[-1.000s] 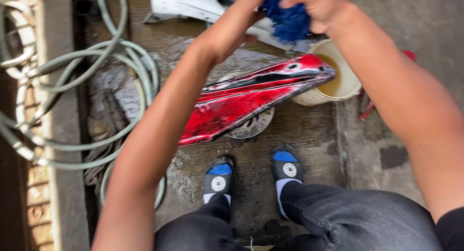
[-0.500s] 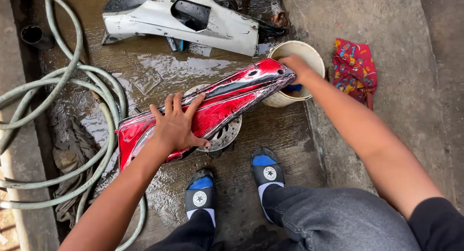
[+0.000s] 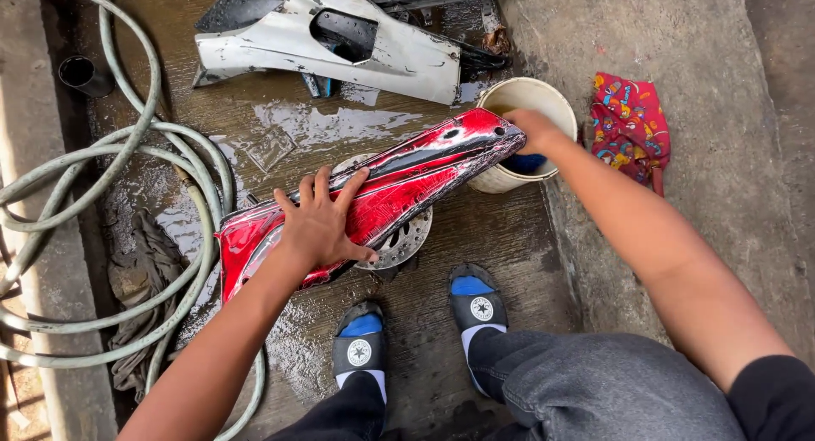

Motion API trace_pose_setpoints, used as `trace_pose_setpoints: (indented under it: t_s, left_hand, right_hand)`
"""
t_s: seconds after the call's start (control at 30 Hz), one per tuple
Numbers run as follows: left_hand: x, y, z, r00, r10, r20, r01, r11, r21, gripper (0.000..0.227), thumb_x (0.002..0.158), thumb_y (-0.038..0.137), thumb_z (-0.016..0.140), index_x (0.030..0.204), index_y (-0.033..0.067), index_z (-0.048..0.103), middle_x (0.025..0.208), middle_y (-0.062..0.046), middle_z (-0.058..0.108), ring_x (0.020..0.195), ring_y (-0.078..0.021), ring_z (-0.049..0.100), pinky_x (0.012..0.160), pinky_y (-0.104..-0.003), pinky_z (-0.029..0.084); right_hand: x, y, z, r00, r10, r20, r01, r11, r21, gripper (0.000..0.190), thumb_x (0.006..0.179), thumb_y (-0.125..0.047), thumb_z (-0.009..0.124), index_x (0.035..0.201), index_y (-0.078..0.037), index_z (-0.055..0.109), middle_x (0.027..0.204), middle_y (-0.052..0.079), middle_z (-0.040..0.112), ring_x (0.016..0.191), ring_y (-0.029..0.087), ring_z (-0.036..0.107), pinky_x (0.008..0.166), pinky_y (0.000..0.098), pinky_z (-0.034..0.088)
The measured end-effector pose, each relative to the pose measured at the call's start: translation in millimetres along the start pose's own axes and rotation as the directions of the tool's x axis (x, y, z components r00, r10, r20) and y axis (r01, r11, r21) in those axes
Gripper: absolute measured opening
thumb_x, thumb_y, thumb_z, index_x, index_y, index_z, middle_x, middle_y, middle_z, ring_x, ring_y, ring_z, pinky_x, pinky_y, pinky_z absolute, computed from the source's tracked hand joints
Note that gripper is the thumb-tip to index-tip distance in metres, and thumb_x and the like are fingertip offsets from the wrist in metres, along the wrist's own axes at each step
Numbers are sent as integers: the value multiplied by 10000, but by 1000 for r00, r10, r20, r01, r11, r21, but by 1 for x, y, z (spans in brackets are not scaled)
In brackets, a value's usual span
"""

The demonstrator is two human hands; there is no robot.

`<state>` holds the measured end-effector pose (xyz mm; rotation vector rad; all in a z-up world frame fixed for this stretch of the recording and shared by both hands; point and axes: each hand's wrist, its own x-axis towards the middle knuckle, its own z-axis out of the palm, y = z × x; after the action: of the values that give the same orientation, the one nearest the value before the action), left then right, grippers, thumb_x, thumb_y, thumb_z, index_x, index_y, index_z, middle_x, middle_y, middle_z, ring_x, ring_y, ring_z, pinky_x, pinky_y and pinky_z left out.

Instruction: Cleaning and scrubbing motorcycle fairing components with soapy water and a sponge

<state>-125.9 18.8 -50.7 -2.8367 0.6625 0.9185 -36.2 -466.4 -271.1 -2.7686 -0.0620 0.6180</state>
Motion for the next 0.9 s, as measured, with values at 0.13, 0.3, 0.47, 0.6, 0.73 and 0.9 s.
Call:
trace_pose_setpoints:
  t_s: [0.13, 0.3, 0.47, 0.6, 0.73, 0.9]
  left_hand:
    - [0, 0, -1, 1000, 4, -1, -4, 1000, -17, 1387, 603, 835, 770, 1633, 409, -56, 1611, -182, 162, 1493, -421, 206, 1063, -804, 195]
    - [-1, 0, 1, 1000, 5, -22, -5, 1000, -23, 1381, 596, 834, 771, 1633, 408, -35, 1601, -177, 181, 1483, -419, 219, 1057, -821, 179]
    - [-6, 3, -6, 1000, -4, 11, 4, 1000, -30, 1377, 630, 805, 783, 1637, 388, -59, 1603, -192, 177, 1487, -434, 217, 1054, -817, 200]
    - [-1, 3, 0, 1000, 1, 9, -1, 999, -38, 1399, 611, 829, 779, 1636, 386, -63, 1599, -204, 182, 1485, -447, 221, 1052, -833, 186]
    - [-4, 2, -4, 1000, 2, 15, -1, 999, -40, 1374, 639, 798, 786, 1631, 379, -67, 1596, -205, 177, 1485, -453, 220, 1049, -836, 190]
    - [-5, 1, -4, 1000, 15, 17, -14, 999, -52, 1384, 632, 802, 784, 1633, 373, -69, 1599, -211, 178, 1486, -462, 217, 1044, -839, 191]
  right_hand:
    - [-18, 1, -28, 995, 79, 54, -80, 997, 23, 320, 677, -332, 799, 963, -194, 765, 959, 155, 776, 1036, 452, 701, 930, 510, 562]
    - [-38, -26, -35, 948, 118, 296, -116, 993, -24, 685, 581, -345, 850, 1206, -102, 716, 1153, 240, 749, 1162, 444, 666, 999, 533, 530]
    - [-29, -62, -28, 851, 107, 514, 167, 873, -458, 656, 875, -446, 552, 1369, -24, 648, 1375, 218, 666, 1331, 381, 591, 1201, 458, 432]
    - [46, 38, 66, 838, 40, 544, 294, 807, -512, 553, 857, -458, 613, 1287, -125, 709, 1295, 106, 718, 1273, 271, 639, 1151, 374, 470]
    - [67, 100, 98, 907, 49, 417, 126, 916, -382, 664, 700, -630, 760, 1210, -205, 771, 1231, 33, 759, 1205, 217, 683, 1090, 325, 510]
    - [-25, -7, -29, 953, 106, 283, -158, 973, 166, 596, 660, -387, 930, 1120, -37, 782, 1105, 258, 758, 1113, 445, 688, 994, 533, 528]
